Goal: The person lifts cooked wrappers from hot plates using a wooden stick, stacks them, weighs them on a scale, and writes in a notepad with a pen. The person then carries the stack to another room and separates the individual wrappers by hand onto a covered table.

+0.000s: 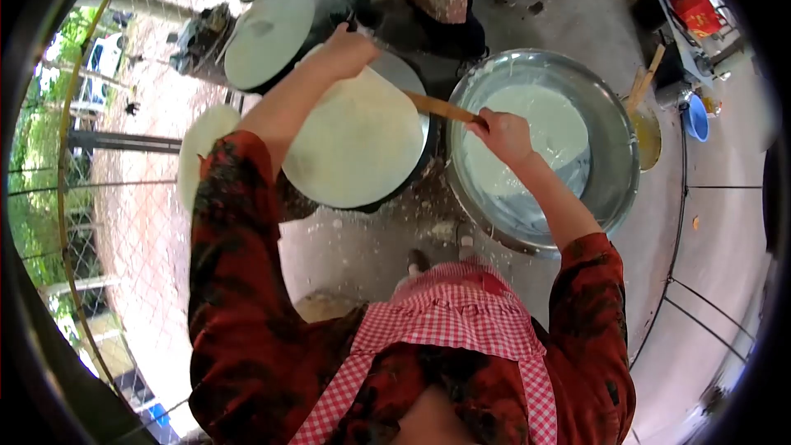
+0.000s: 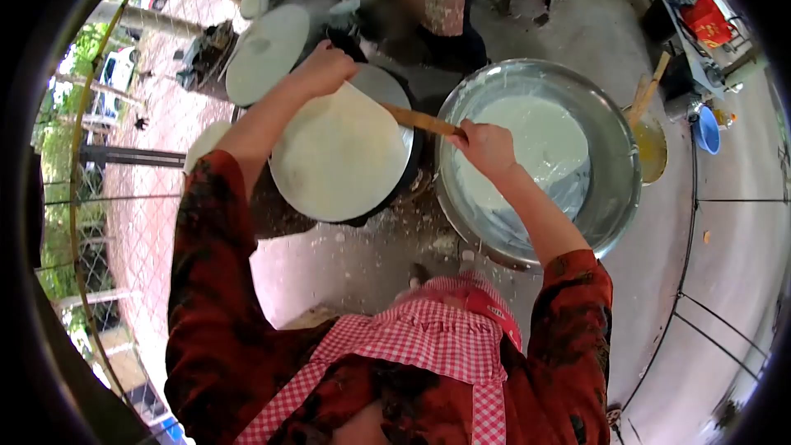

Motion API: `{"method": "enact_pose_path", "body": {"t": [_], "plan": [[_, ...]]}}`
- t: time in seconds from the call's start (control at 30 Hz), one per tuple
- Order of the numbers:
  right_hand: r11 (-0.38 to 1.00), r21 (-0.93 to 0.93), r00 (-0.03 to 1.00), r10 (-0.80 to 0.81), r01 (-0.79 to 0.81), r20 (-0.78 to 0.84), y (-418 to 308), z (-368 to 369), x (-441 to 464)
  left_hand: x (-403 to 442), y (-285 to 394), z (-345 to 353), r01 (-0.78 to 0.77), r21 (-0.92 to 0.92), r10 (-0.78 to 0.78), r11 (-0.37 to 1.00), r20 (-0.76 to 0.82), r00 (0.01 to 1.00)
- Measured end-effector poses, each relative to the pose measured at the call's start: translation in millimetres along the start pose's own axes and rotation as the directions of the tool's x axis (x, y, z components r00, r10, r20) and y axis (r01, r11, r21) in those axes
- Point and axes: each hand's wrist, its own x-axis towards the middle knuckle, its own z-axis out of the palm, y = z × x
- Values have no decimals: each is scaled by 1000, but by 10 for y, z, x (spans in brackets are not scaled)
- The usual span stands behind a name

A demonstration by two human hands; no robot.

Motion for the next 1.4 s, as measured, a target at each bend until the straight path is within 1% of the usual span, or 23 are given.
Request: {"method": "enact_pose_path", "body": {"t": [0.03,0.07,0.17,0.2,0.3,0.47,0.57,0.63,0.7,0.77,0.83,0.87,0.9,0.97,1.03,1.1,1.13,1.17,1.23,1.27,1.3,1.33,1.4], "plan": [[999,-7,999,31,-31,45,24,34,26,-83,-14,-38,-18,-13,17,1000,-16,1000],[999,5,998,37,-38,51,64,112,51,-195,-1,-67,-54,36,55,998,-34,998],[997,50,996,52,-56,73,83,362,123,-517,34,-76,-93,26,97,995,-216,972],[996,67,995,52,-58,91,36,402,169,-628,75,-149,-72,91,92,993,-247,965],[994,97,990,32,-45,137,-88,564,217,-922,111,-291,-41,103,70,994,-302,951],[985,172,991,-52,30,123,-324,610,229,-1491,220,-495,20,23,-9,1000,-395,919],[990,125,974,-85,59,212,-522,541,267,-1878,262,-630,75,8,-64,997,-443,894],[992,117,957,-67,35,283,-615,457,215,-2142,265,-669,116,21,-92,993,-477,874],[991,130,941,-44,0,334,-691,281,131,-2440,338,-796,212,-4,-191,977,-452,871],[986,164,929,-23,-41,370,-689,-66,-12,-2756,354,-807,250,-67,-250,966,-497,831],[992,64,862,59,-105,503,-548,-484,-191,-3057,396,-841,326,-15,-285,945,-524,803],[977,149,840,50,-154,540,-448,-733,-290,-3214,421,-860,360,-29,-323,932,-514,795],[961,152,773,87,-232,628,-373,-1001,-349,-3366,448,-878,386,-32,-345,922,-521,780],[940,127,599,95,-317,795,-73,-1365,-556,-3639,542,-898,405,-77,-377,911,-555,741],[931,196,422,-51,-308,905,-193,-1564,-721,-3862,677,-847,444,-140,-439,885,-568,697],[903,225,298,-116,-365,947,-291,-1290,-1082,-4047,820,-790,446,-193,-464,874,-603,649],[848,228,264,-109,-478,958,-436,-1086,-1218,-4127,939,-801,495,-182,-503,849,-564,655],[784,223,231,-105,-579,967,-636,-904,-1330,-4205,1057,-774,520,-203,-531,830,-573,624],[699,281,260,-140,-657,955,-1129,-635,-1384,-4459,1297,-737,534,-232,-555,813,-586,591],[669,297,285,-131,-682,949,-1337,-577,-1395,-4606,1425,-668,528,-223,-534,820,-630,564],[637,317,310,-127,-703,942,-1543,-505,-1409,-4797,1564,-603,551,-207,-548,808,-605,577],[603,334,329,-124,-724,936,-1721,-440,-1432,-4999,1728,-535,555,-231,-565,799,-604,563],[591,360,363,-121,-722,924,-2008,-409,-1523,-5465,2098,-420,563,-275,-601,780,-580,549]]}}
